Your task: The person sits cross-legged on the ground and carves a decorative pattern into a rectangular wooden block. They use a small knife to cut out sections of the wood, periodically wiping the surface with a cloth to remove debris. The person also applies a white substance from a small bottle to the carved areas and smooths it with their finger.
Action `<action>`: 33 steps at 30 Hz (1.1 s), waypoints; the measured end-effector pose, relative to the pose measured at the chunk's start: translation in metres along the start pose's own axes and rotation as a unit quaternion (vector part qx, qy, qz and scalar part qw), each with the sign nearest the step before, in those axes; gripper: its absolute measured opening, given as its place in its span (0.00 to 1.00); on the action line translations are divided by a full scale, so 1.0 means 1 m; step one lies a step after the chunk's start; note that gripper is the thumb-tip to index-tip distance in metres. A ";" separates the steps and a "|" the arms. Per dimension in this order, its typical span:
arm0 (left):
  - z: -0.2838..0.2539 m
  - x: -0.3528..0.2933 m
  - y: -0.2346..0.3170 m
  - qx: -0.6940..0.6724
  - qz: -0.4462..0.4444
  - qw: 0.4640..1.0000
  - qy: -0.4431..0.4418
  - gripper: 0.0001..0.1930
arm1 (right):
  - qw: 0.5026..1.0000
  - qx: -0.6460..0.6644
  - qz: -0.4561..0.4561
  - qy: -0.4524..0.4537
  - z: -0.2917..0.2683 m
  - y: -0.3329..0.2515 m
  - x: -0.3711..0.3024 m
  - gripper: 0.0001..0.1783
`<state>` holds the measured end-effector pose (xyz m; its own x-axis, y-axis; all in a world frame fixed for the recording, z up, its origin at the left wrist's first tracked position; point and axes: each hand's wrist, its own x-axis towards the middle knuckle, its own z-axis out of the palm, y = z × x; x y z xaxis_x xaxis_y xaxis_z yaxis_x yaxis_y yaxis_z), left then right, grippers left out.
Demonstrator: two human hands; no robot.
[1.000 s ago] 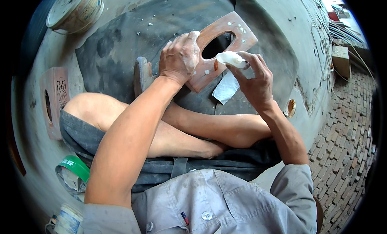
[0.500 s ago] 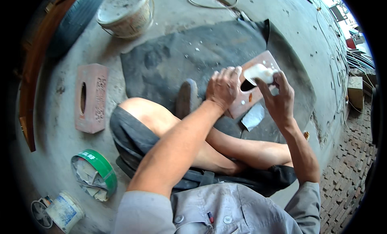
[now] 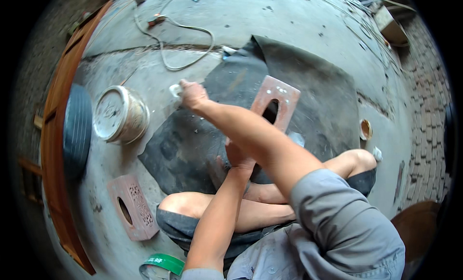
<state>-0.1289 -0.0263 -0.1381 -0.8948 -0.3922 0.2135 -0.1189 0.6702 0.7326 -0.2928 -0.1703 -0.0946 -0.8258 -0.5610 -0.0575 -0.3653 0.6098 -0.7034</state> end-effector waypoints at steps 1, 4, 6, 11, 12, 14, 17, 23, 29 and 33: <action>0.005 -0.006 -0.004 -0.060 -0.062 0.996 -0.008 0.23 | 1.000 0.007 0.009 -0.017 0.005 -0.006 0.002 0.13; -0.006 -0.005 0.005 -0.137 -0.107 0.984 -0.033 0.30 | 1.000 0.020 0.005 -0.022 0.017 -0.003 -0.004 0.12; -0.014 -0.002 0.023 -0.194 -0.134 0.970 -0.055 0.35 | 0.999 0.025 0.032 -0.021 0.015 0.008 -0.002 0.12; -0.013 0.006 0.017 0.086 0.065 0.994 -0.008 0.18 | 0.999 0.025 -0.042 0.004 -0.033 0.017 -0.035 0.09; -0.014 0.006 0.010 0.099 0.064 0.993 0.016 0.16 | 0.996 0.022 -0.092 -0.002 -0.055 0.011 -0.057 0.08; -0.015 0.013 0.022 0.088 0.071 0.993 0.043 0.13 | 0.959 0.066 -0.250 0.120 -0.118 0.035 -0.086 0.08; -0.032 0.016 0.020 0.080 0.053 0.994 0.051 0.16 | 0.927 -0.096 -0.304 0.199 -0.261 0.086 -0.149 0.09; -0.014 0.022 0.036 0.078 0.051 0.996 0.002 0.16 | 0.952 -0.188 0.034 0.239 -0.420 0.279 -0.366 0.11; -0.018 0.018 0.036 0.089 -0.019 0.996 -0.022 0.19 | 0.901 -0.279 0.156 0.292 -0.373 0.392 -0.550 0.10; -0.028 0.012 0.032 0.104 0.026 0.994 -0.007 0.20 | 0.877 -0.166 0.310 0.326 -0.312 0.400 -0.602 0.11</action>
<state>-0.1312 -0.0266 -0.0942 -0.9078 -0.3453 0.2380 -0.1573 0.8064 0.5700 -0.0756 0.5861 -0.1207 -0.9408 0.3101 0.1369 0.2263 0.8752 -0.4276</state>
